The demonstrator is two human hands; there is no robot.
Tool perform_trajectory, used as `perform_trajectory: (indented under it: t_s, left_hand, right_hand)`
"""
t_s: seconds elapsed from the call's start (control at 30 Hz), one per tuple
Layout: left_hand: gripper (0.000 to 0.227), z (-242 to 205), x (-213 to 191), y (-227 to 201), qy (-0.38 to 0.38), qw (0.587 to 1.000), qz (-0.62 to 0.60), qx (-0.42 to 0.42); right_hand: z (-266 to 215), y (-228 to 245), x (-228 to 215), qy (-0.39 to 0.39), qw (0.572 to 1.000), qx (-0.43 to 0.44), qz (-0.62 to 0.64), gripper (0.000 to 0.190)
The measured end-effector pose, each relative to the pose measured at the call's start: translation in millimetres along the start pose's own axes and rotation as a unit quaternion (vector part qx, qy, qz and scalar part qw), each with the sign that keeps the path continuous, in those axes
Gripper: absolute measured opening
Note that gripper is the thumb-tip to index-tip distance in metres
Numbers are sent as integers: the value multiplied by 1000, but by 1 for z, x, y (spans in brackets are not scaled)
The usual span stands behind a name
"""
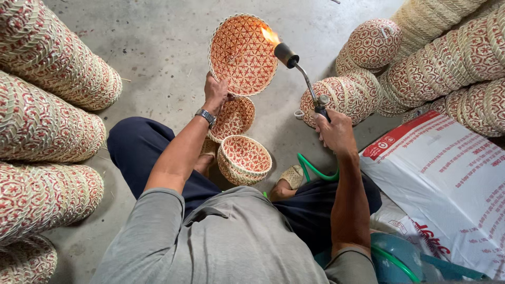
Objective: The person sits on the floor and uses a handheld blowtorch to sear the surface of woven baskets. They pick up individual baskets from a stack, rotate them to apply the flame evenly to the patterned exterior, and then place them back down. The process is repeated for multiple baskets in a repetitive workflow.
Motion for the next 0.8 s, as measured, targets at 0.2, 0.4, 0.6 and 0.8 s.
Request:
perform_trajectory:
  t_s: [0.2,0.4,0.6,0.8]
  left_hand:
    - [17,34,-6,14,-59,976,150,149]
    - [25,8,-21,-10,-67,994,-19,90]
    - [35,-24,-21,-54,-48,985,-168,16]
    - [31,-22,-6,-21,-11,978,-168,123]
  right_hand:
    - [-8,0,4,11,1000,-5,9,30]
    - [-20,-14,13,34,999,14,-6,32]
    - [-29,-14,25,84,995,57,1,38]
    - [-2,9,28,13,999,-37,31,33]
Point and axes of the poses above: each hand's wrist, its own z-axis towards the middle knuckle, its own x-axis out of the palm, y = z × x, the point moved 6 cm from there along z, towards the middle knuckle, and after that the axes turned 6 degrees about z, right-handed, at the moved point
